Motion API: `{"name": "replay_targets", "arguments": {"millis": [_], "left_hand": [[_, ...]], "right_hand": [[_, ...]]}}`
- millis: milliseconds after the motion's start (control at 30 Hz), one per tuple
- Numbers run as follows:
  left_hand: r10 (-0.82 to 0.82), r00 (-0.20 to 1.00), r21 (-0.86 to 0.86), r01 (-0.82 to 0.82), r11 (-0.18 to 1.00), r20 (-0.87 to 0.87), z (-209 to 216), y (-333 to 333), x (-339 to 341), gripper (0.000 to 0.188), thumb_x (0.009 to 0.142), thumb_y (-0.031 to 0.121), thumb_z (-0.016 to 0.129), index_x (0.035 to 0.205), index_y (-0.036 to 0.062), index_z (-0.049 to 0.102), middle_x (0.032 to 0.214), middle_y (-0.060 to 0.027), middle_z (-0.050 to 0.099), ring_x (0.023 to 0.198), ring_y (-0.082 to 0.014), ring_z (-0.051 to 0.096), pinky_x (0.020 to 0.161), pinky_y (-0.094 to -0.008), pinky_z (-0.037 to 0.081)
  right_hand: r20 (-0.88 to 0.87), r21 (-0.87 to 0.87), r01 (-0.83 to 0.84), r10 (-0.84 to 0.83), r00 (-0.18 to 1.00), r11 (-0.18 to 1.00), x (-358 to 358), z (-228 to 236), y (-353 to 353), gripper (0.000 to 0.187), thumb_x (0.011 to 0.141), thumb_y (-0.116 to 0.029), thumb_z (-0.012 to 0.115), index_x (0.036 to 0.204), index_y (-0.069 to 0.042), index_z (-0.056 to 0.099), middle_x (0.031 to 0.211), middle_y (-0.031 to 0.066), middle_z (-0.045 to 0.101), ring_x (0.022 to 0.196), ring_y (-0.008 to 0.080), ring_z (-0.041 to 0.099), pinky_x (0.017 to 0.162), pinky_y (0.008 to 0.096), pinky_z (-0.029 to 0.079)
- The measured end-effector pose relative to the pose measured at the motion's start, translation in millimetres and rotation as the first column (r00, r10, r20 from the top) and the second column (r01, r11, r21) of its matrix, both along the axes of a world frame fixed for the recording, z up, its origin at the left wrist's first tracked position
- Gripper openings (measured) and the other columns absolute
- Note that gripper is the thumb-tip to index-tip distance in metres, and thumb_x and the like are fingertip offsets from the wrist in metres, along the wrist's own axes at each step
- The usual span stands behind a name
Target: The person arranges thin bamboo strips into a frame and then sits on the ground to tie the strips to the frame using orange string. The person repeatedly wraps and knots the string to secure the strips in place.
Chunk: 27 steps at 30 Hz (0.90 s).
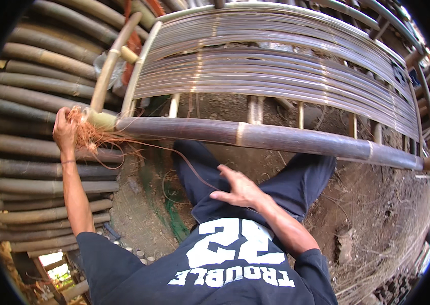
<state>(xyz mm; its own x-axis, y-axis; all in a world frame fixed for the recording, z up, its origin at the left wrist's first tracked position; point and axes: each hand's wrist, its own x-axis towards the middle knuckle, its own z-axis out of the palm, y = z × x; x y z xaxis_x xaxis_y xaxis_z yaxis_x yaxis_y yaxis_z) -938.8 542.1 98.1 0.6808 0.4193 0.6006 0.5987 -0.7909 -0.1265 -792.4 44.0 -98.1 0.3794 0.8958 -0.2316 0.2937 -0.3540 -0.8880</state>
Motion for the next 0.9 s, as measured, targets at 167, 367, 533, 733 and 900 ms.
{"name": "replay_targets", "arguments": {"millis": [167, 367, 533, 733, 900], "left_hand": [[0.06, 0.998, 0.134, -0.064, 0.989, 0.037, 23.0, 26.8, -18.7, 0.018, 0.084, 0.017, 0.067, 0.097, 0.0139, 0.055, 0.097, -0.0068, 0.063, 0.087, -0.0346, 0.064, 0.068, -0.0476, 0.051], [0.058, 0.995, 0.086, -0.064, 0.994, 0.077, 16.5, 17.5, -22.8, 0.019, 0.084, 0.019, 0.07, 0.096, 0.0142, 0.056, 0.097, -0.0058, 0.064, 0.086, -0.0356, 0.065, 0.067, -0.0458, 0.053], [-0.033, 0.993, 0.117, 0.02, 0.993, 0.11, 28.1, 1.9, -9.6, 0.018, 0.085, 0.02, 0.069, 0.095, 0.0132, 0.056, 0.093, -0.0058, 0.063, 0.081, -0.0344, 0.064, 0.064, -0.0453, 0.052], [0.018, 0.989, 0.156, -0.041, 0.987, 0.144, 50.4, 12.3, -19.9, 0.023, 0.086, 0.028, 0.07, 0.093, 0.0119, 0.056, 0.089, -0.0066, 0.064, 0.081, -0.0345, 0.064, 0.064, -0.0455, 0.051], [0.038, 0.982, 0.063, -0.051, 0.997, 0.184, 32.6, 5.5, -22.4, 0.026, 0.083, 0.025, 0.074, 0.093, 0.0094, 0.057, 0.089, -0.0086, 0.064, 0.082, -0.0355, 0.064, 0.066, -0.0461, 0.05]], "right_hand": [[-0.503, 0.11, -0.15, 0.185, 0.844, 0.983, -6.6, 36.4, 11.9, 0.028, 0.099, -0.024, 0.058, 0.109, 0.001, 0.067, 0.083, 0.0049, 0.066, 0.072, 0.0132, 0.059, 0.065, 0.0319, 0.049], [-0.274, 0.113, 0.365, -0.324, 0.905, 0.924, 60.2, 59.7, -69.5, 0.03, 0.089, -0.024, 0.068, 0.106, 0.001, 0.067, 0.078, -0.0009, 0.054, 0.066, 0.0077, 0.048, 0.06, 0.0243, 0.042], [-0.053, -0.097, -0.12, 0.115, 0.992, 0.988, -1.2, -1.5, 46.1, 0.103, 0.078, -0.054, 0.075, 0.148, 0.006, 0.028, 0.147, 0.03, 0.037, 0.14, 0.0384, 0.034, 0.116, 0.044, 0.03], [-0.661, 0.061, -0.151, 0.154, 0.735, 0.987, -20.9, 26.2, 87.6, 0.035, 0.099, -0.022, 0.061, 0.127, -0.001, 0.057, 0.07, -0.0015, 0.056, 0.065, 0.0064, 0.05, 0.057, 0.0242, 0.041], [-0.946, 0.061, 0.112, 0.022, 0.323, 0.992, 32.5, 50.9, 8.8, 0.021, 0.102, -0.019, 0.054, 0.101, -0.001, 0.064, 0.058, -0.009, 0.034, 0.046, 0.0018, 0.025, 0.043, 0.0205, 0.018]]}}
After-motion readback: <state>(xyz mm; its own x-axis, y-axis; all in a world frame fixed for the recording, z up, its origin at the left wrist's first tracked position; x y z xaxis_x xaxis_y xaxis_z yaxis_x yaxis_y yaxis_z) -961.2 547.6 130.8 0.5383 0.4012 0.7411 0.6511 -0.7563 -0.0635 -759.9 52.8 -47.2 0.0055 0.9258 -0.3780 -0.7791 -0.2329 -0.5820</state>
